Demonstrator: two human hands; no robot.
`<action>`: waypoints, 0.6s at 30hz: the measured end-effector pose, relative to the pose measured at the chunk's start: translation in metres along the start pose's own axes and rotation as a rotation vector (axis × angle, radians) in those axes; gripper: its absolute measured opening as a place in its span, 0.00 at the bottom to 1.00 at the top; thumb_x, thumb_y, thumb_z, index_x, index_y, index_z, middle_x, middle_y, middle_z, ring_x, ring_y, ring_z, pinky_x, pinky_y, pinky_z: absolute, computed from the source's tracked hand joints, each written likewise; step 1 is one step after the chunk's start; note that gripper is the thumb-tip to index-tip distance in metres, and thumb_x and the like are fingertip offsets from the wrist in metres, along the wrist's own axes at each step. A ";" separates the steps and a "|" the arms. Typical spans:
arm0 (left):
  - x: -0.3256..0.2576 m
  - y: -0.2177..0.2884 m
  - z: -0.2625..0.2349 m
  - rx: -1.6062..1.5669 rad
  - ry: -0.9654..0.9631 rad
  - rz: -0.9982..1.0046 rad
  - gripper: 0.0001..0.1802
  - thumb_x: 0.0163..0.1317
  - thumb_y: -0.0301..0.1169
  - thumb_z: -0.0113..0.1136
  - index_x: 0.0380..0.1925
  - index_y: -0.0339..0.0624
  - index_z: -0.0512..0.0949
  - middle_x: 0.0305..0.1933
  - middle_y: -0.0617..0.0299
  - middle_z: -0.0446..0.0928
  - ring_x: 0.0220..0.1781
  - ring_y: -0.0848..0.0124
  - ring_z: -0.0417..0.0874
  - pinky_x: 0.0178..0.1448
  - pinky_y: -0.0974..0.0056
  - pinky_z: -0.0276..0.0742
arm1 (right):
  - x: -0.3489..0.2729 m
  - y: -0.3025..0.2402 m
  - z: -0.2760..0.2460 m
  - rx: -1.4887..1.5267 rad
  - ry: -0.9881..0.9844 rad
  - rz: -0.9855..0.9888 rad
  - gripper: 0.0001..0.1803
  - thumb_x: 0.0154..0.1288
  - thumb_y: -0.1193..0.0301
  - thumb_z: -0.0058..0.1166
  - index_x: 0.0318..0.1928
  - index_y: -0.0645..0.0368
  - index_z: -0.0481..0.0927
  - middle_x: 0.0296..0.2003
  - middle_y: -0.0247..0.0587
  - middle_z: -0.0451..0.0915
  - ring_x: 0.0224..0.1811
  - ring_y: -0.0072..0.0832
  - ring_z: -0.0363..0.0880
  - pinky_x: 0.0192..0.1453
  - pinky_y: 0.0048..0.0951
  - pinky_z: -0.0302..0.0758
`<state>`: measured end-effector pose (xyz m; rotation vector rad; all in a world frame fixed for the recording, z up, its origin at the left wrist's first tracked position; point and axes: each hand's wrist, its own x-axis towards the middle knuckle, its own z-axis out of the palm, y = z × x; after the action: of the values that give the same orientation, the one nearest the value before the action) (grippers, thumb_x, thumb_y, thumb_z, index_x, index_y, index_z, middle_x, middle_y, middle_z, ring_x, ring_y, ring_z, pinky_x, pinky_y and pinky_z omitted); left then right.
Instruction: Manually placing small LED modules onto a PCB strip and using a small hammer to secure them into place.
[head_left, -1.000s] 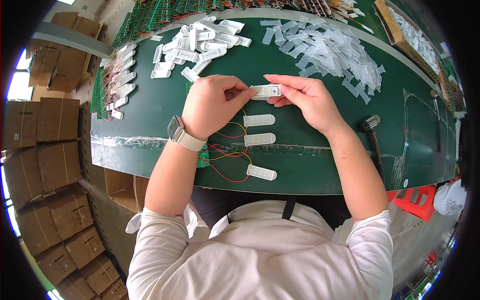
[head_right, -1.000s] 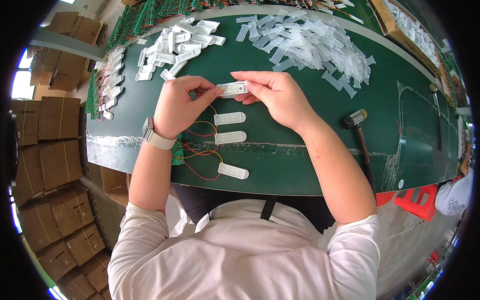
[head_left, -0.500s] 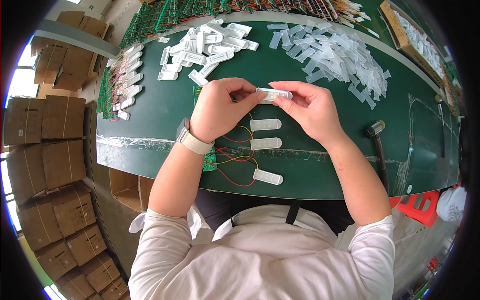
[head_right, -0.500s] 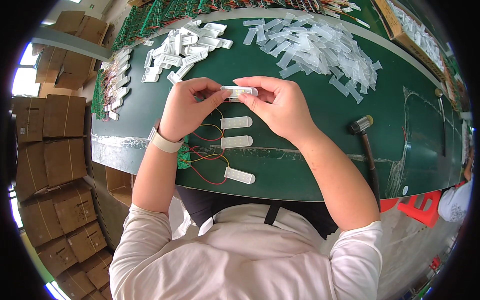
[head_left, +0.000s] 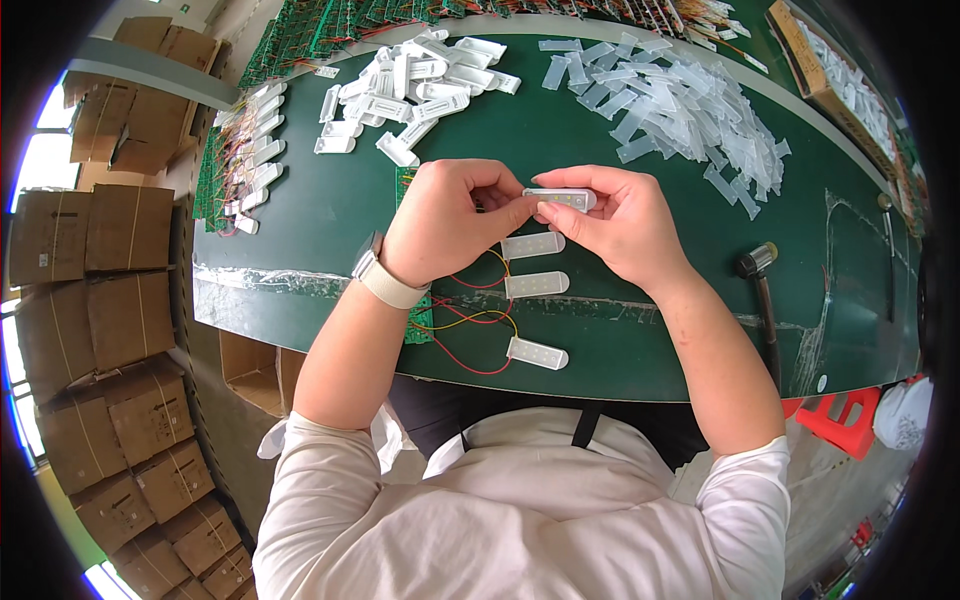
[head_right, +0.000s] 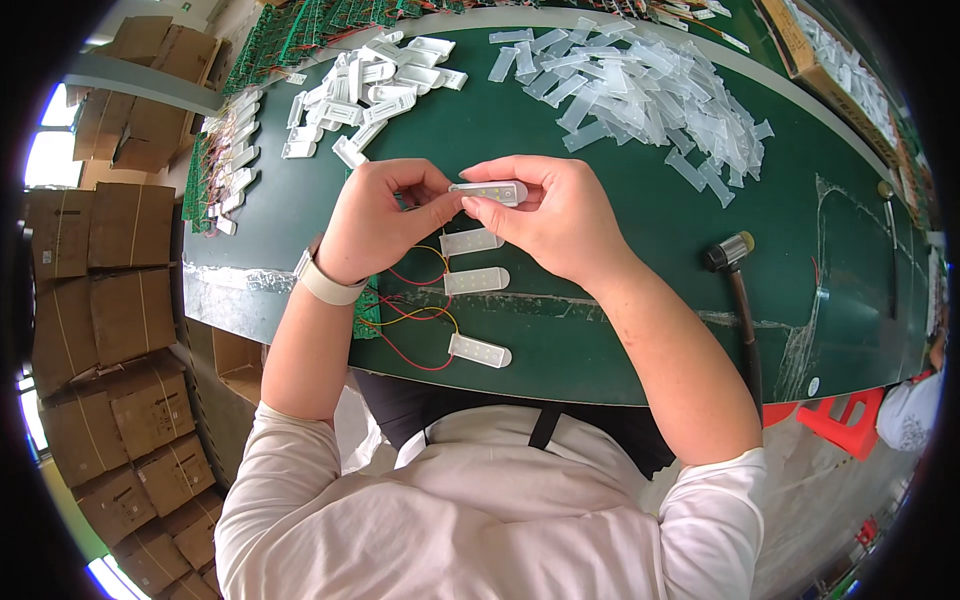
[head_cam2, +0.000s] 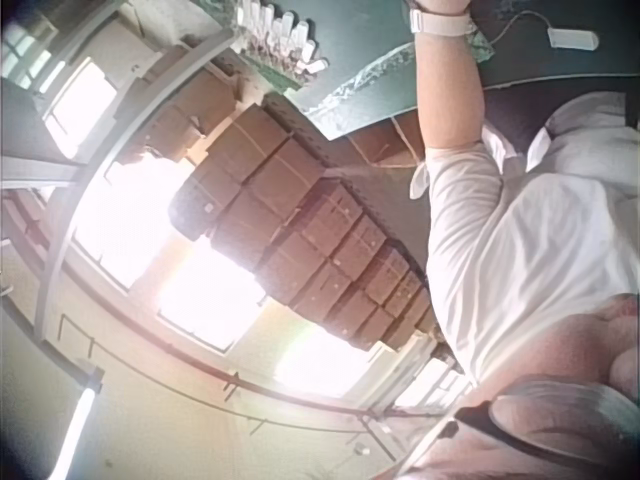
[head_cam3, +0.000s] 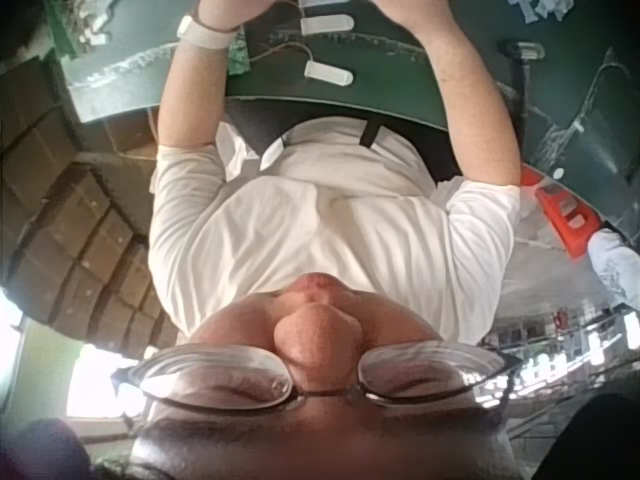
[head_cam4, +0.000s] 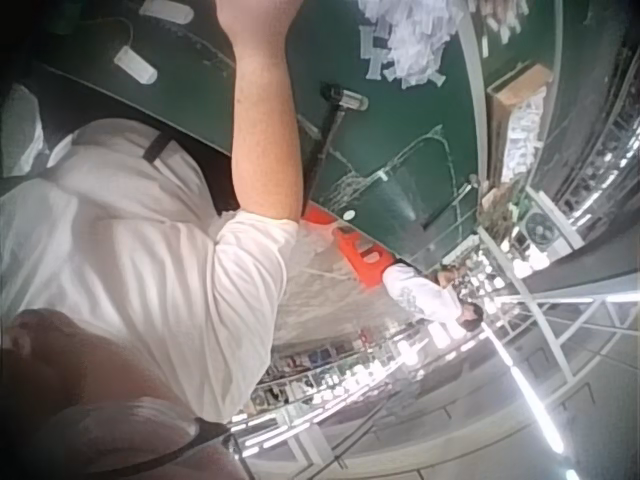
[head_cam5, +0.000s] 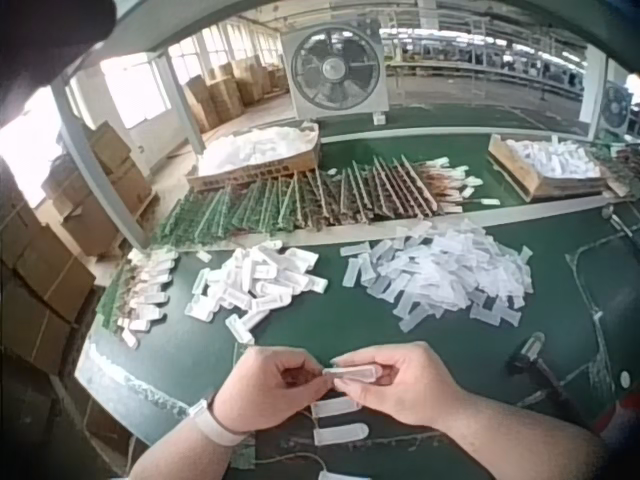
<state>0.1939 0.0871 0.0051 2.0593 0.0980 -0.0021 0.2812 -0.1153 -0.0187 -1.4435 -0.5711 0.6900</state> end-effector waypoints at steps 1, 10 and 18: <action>0.000 0.001 0.000 0.000 -0.001 -0.002 0.09 0.67 0.29 0.73 0.34 0.32 0.87 0.28 0.68 0.84 0.30 0.83 0.76 0.36 0.73 0.74 | 0.001 0.001 -0.001 0.001 0.000 0.002 0.11 0.72 0.76 0.65 0.52 0.67 0.88 0.39 0.37 0.90 0.38 0.16 0.86 0.46 0.19 0.83; -0.004 0.007 -0.016 -0.049 -0.049 0.025 0.06 0.65 0.23 0.72 0.40 0.32 0.89 0.36 0.60 0.89 0.35 0.77 0.85 0.43 0.70 0.81 | 0.001 0.000 -0.002 -0.045 0.053 0.003 0.09 0.72 0.73 0.66 0.49 0.64 0.89 0.35 0.36 0.90 0.36 0.17 0.87 0.44 0.21 0.83; -0.003 0.005 -0.013 0.104 0.046 0.168 0.05 0.61 0.21 0.72 0.37 0.34 0.89 0.36 0.58 0.88 0.37 0.72 0.87 0.43 0.67 0.82 | 0.000 0.004 0.001 -0.220 0.083 -0.034 0.08 0.70 0.73 0.67 0.47 0.60 0.90 0.28 0.31 0.88 0.29 0.12 0.81 0.34 0.19 0.74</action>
<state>0.1909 0.0965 0.0154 2.1664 -0.0477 0.1470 0.2805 -0.1144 -0.0225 -1.6550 -0.6206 0.5501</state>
